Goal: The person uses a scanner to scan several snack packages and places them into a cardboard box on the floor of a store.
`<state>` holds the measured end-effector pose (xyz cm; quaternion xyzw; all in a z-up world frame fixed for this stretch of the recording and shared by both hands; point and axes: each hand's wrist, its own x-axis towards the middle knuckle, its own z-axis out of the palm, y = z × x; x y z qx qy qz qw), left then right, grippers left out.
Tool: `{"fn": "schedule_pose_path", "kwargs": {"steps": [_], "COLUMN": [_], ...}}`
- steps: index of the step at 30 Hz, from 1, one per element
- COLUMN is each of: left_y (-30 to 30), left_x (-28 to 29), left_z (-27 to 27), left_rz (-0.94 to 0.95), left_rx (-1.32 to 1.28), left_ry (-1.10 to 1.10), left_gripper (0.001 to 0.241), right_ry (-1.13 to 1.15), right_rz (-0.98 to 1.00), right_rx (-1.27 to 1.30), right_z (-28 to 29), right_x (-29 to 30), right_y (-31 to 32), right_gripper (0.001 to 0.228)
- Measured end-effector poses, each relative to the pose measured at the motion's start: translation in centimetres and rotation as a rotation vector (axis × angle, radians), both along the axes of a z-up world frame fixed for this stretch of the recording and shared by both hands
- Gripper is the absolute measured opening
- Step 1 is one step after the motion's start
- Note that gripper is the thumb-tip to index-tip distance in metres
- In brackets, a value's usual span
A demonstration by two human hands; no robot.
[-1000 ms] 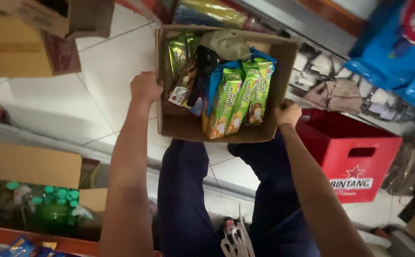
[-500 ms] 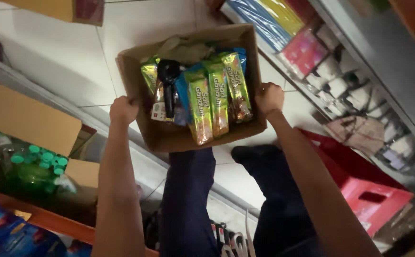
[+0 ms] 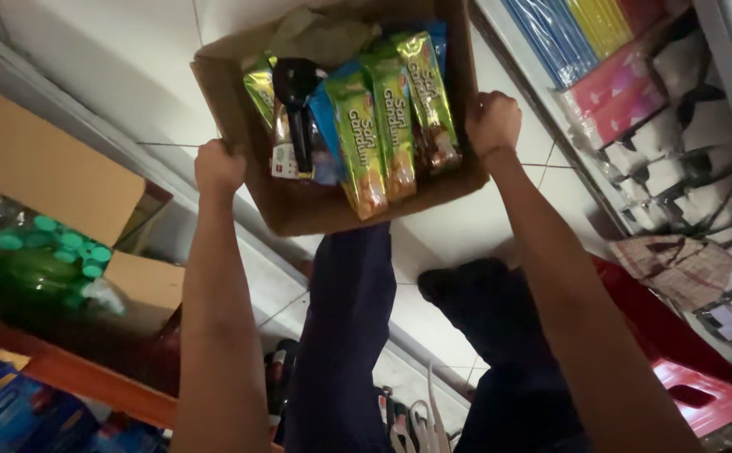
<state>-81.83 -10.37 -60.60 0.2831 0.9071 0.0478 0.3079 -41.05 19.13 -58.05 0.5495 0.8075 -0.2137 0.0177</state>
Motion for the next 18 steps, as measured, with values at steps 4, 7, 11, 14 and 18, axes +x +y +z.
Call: {"fn": "schedule_pose_path", "kwargs": {"steps": [4,7,11,14,18], "left_y": [2.3,5.8,9.0,10.9,10.2], "left_x": [1.5,4.2,12.2,19.8,31.3], "left_z": [1.0,3.1,7.4,9.6,12.2], "left_rz": [0.011,-0.091,-0.268,-0.516,-0.682], "left_rx": [-0.060,0.089,0.058,0.038,0.060], "left_ry": [0.016,0.081,-0.162,-0.197,-0.396], "left_gripper": [0.028,0.027,0.025,0.022,0.022], "right_ry": [0.025,-0.032,-0.061,0.093,0.241], "right_rz": [-0.120,-0.086,-0.161,-0.299,-0.528], "right_rx": [-0.235,-0.242,-0.315,-0.307,-0.302], "right_z": [0.3,0.8,1.2,3.5,7.0], "right_x": [-0.5,0.3,3.3,7.9,15.2], "right_y": [-1.4,-3.0,-6.4,-9.4,-13.3], "right_gripper": [0.018,0.020,0.021,0.024,0.023]}}
